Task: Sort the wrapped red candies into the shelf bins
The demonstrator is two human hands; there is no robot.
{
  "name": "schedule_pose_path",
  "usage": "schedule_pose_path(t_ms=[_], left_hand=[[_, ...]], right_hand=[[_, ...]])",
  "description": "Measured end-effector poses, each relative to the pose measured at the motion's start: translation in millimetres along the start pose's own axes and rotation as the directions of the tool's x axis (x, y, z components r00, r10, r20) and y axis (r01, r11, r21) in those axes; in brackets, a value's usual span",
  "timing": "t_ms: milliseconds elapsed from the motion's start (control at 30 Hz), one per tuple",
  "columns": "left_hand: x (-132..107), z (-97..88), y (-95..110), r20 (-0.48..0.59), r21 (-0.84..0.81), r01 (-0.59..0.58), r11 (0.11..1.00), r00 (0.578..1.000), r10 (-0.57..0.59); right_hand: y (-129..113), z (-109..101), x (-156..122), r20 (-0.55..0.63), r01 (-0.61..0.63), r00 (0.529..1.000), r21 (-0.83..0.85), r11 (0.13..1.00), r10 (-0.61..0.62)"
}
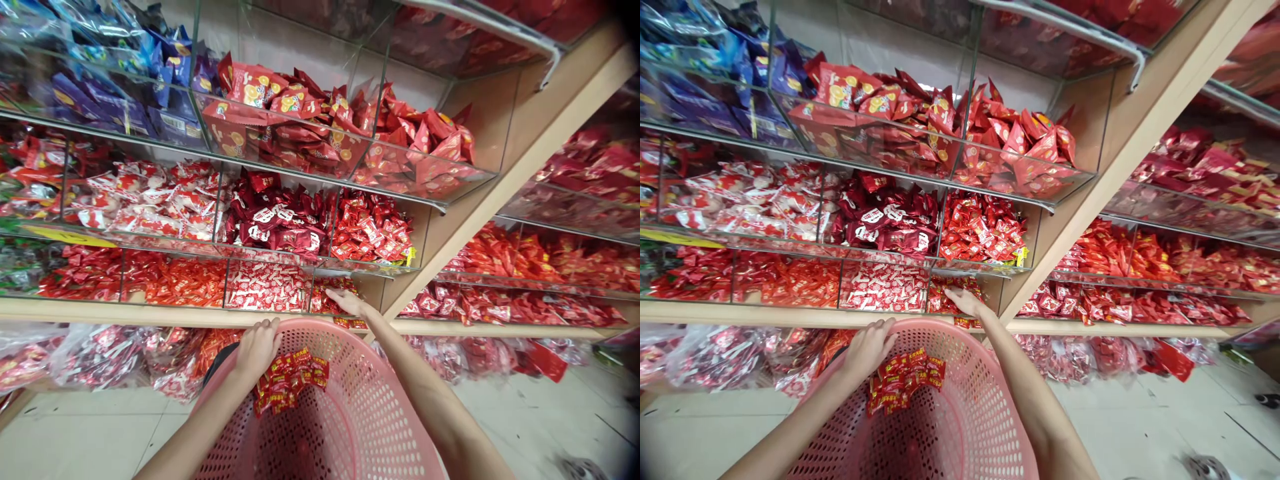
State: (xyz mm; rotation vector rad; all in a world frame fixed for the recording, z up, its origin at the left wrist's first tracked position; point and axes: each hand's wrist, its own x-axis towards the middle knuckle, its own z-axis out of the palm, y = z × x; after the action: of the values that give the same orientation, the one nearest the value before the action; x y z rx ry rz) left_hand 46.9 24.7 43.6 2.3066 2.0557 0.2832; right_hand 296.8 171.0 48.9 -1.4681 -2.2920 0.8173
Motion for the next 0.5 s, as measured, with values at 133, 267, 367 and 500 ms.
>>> schedule_pose_path(t_ms=[133,267,367,500], left_hand=[[-0.9,-0.5,0.3,0.011,-0.015,0.005,1.000,1.000,-0.005],[-1.8,-1.3,0.3,0.019,-0.016,0.019,1.000,1.000,-0.019],[-2.4,-2.5,0.7,0.020,-0.008,0.023,1.000,1.000,-0.023],[-2.7,-3.0,1.7,0.022,-0.003,0.024,1.000,0.999,-0.024]], right_hand=[[-8.3,5.8,-4.4,-0.206,0.110,0.972,-0.003,0.994,-0.108],[-14.9,24.9,-5.8,-0.266,0.030,0.963,-0.084,0.996,-0.051],[-19.0,36.5,-8.1,-0.304,-0.045,0.953,-0.094,0.995,0.015],[-25.6,38.3,-12.8,-0.341,-0.026,0.940,-0.057,0.998,0.005]])
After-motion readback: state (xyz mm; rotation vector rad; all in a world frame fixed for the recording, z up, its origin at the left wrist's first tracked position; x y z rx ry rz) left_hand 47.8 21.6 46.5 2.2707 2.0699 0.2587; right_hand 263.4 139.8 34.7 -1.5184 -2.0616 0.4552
